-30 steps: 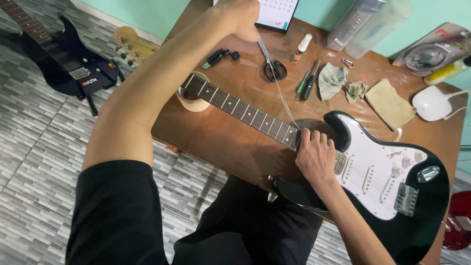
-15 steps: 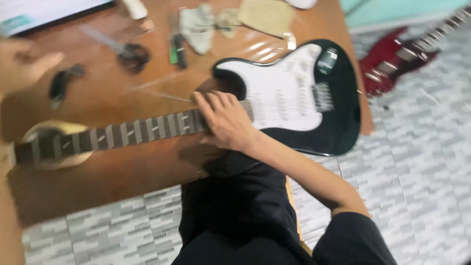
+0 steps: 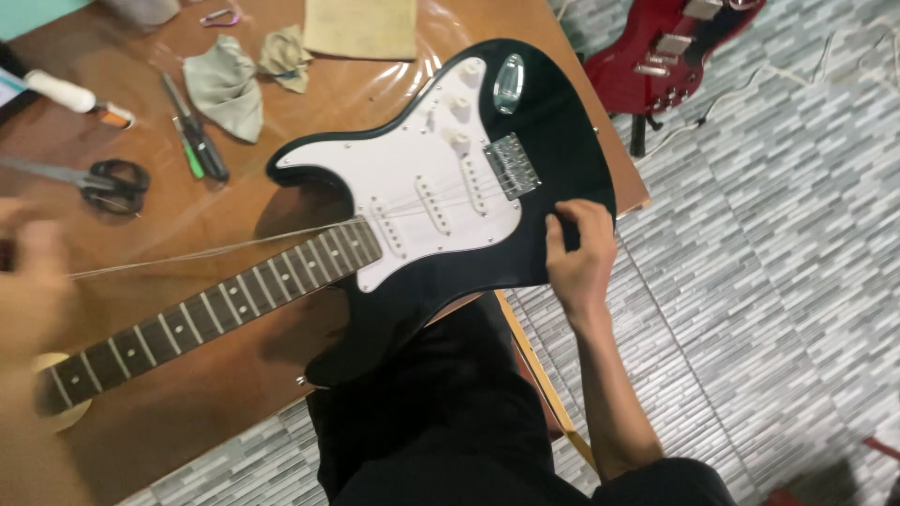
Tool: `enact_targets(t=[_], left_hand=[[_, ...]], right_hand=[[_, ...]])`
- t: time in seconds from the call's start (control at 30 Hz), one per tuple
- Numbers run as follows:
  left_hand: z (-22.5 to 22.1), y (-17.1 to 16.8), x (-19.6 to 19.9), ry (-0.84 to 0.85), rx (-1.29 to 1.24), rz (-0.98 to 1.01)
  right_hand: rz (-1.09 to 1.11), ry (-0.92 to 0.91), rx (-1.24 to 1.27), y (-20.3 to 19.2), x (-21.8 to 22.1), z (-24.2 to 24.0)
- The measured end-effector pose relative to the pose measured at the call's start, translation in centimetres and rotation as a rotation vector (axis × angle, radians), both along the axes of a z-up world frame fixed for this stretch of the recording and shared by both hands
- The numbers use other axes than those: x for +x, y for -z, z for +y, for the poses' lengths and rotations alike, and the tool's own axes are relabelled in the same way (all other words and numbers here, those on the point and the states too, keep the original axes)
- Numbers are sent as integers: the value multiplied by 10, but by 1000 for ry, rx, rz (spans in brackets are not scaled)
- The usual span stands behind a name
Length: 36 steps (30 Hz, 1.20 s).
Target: Threading a new string through the bridge of an electric guitar and coiling the excess string.
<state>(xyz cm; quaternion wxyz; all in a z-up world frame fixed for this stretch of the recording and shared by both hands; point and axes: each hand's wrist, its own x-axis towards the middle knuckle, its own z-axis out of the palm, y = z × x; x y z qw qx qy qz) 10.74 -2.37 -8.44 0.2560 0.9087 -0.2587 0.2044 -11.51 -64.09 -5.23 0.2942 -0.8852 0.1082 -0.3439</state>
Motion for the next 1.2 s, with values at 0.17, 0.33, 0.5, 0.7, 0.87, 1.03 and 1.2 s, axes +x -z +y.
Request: enact_targets(t=[0.17, 0.33, 0.5, 0.7, 0.87, 1.03, 1.2], left_hand=[[-301, -77, -115, 226, -216, 208], [-447, -34, -110, 379, -33, -3], [-470, -28, -103, 342, 55, -165], [-484, -40, -107, 310, 139, -271], [-490, -47, -109, 309, 183, -249], [-494, -44, -108, 302, 206, -229], [-497, -47, -110, 290, 217, -168]], right_hand=[[50, -37, 42, 2, 20, -27], [115, -106, 43, -9, 39, -41], [223, -144, 159, -14, 43, -49], [263, -203, 199, -18, 46, -57], [269, -224, 215, -22, 48, -60], [277, -242, 190, -24, 53, -60], [284, -295, 169, -24, 54, -62]])
